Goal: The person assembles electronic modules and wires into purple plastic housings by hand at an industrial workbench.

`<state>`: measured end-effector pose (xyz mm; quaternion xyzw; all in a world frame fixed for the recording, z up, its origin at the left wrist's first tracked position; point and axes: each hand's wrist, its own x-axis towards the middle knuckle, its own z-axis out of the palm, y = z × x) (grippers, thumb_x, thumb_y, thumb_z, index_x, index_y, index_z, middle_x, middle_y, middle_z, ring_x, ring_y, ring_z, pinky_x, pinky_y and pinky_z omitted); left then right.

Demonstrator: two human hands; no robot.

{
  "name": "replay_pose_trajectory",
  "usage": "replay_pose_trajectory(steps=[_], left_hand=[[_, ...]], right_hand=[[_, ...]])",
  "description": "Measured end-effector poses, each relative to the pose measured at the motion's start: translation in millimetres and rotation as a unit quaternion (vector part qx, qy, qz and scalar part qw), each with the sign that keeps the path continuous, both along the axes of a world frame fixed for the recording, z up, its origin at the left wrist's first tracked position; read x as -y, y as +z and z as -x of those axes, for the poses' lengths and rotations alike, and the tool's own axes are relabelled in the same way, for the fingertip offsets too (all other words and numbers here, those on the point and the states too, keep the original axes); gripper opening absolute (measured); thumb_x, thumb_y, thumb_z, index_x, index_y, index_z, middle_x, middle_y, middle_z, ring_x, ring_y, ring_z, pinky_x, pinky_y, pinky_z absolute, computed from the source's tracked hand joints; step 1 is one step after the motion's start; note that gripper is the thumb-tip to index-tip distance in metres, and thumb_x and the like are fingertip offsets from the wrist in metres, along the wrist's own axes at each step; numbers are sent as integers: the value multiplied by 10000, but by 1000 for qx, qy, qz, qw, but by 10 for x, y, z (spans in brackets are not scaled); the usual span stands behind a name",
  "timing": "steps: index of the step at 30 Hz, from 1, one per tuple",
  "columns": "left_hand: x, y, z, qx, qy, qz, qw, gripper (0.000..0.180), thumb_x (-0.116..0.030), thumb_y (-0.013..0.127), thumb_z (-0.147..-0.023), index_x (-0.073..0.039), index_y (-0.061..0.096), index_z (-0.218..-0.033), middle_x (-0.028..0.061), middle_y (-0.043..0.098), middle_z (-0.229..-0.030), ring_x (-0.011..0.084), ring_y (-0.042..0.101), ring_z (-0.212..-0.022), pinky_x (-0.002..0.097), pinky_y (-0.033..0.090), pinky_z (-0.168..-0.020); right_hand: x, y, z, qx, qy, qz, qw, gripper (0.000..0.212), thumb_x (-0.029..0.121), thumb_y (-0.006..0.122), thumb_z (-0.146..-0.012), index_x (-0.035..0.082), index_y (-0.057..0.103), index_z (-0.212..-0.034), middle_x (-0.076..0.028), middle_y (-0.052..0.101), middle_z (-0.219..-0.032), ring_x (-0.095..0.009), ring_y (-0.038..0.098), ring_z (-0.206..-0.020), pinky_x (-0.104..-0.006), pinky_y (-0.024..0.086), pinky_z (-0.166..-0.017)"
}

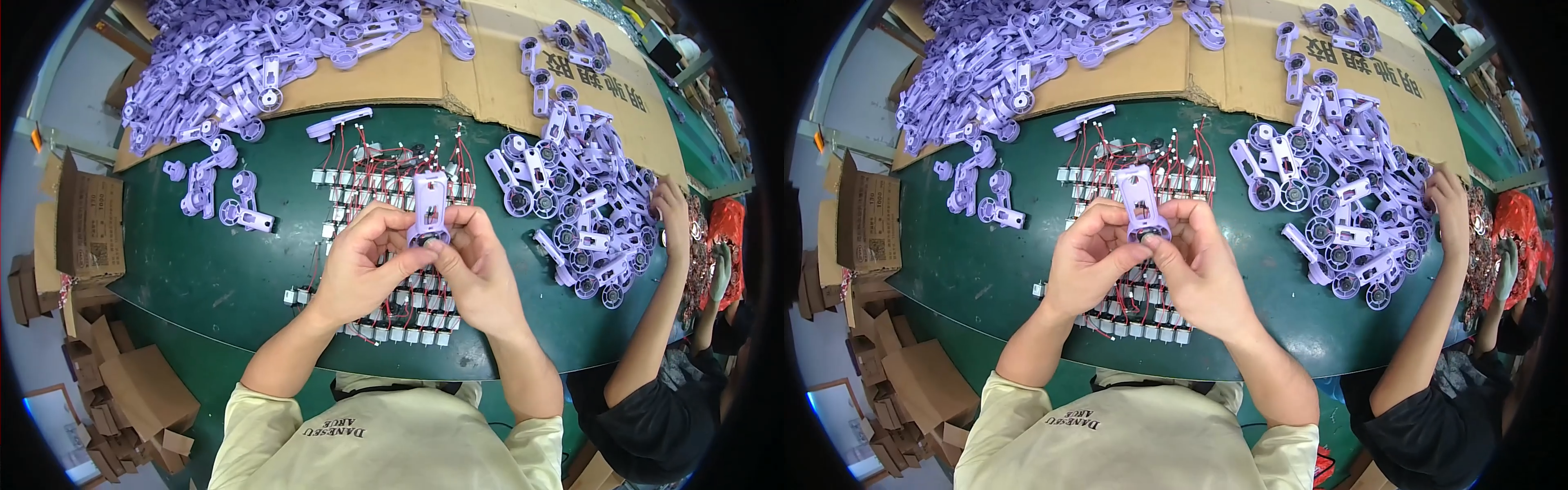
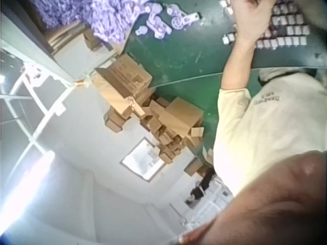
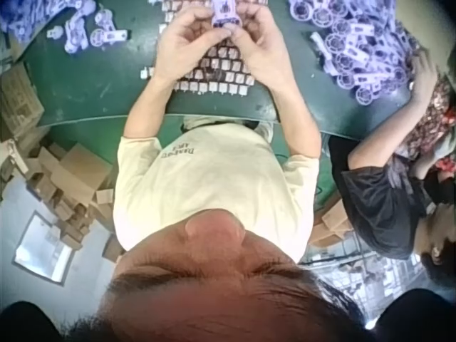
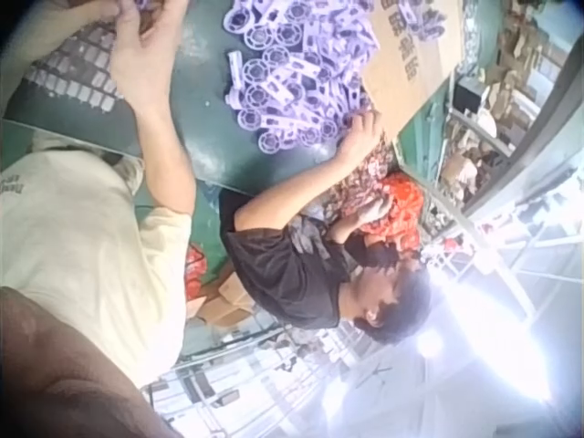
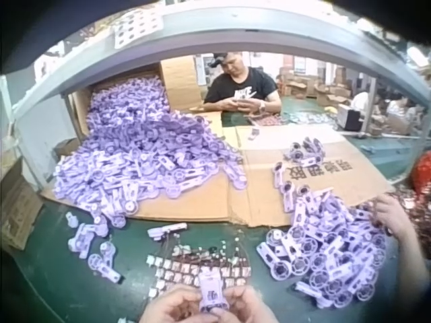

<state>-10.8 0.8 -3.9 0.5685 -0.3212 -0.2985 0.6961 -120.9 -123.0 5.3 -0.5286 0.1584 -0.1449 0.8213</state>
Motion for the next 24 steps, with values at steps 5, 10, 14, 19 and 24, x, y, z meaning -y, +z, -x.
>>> replay_pose_trajectory(steps=[5, 10, 14, 19, 24], left_hand=[[-9, -91, -50, 128, 23, -23, 991, 294, -99, 789, -787, -7, 570, -960, 39, 529, -872, 71, 495, -620, 227, 393, -574], [-13, -90, 1, 146, 25, -27, 989, 290, -93, 764, -819, -7, 535, -975, 30, 509, -861, 64, 502, -642, 230, 415, -581], [8, 48, 10, -24, -14, -51, 998, 274, -32, 680, -881, 8, 542, -1114, 23, 536, -950, 71, 572, -756, 232, 470, -659], [8, 203, -582, 221, 177, -188, 941, 190, -86, 657, -879, -25, 619, -1055, 72, 588, -997, 121, 614, -765, 260, 497, -661], [78, 92, -1302, 462, 232, -390, 762, 272, -186, 666, -872, -28, 625, -1089, 164, 597, -1025, 303, 643, -802, 384, 505, -770]], right_hand=[[-81, -33, -42, -13, 0, 9, 1000, 245, -47, 512, -941, -4, 413, -1161, -74, 563, -1022, -94, 555, -901, -240, 475, -778], [-30, 15, -51, -32, 15, 36, 999, 218, -39, 516, -943, -10, 438, -1144, -62, 573, -977, -93, 558, -873, -242, 470, -739], [90, 10, 10, -52, -3, 23, 998, 235, 1, 577, -935, 23, 469, -1143, -33, 581, -908, -56, 524, -775, -209, 424, -630], [719, -73, 183, -105, -285, 391, 869, 145, 53, 603, -923, -18, 590, -1049, -79, 601, -911, -132, 599, -798, -278, 494, -701], [802, 152, 220, -126, -382, 585, 704, 293, 35, 590, -891, -28, 552, -1175, -207, 559, -1114, -364, 544, -1049, -423, 431, -917]])
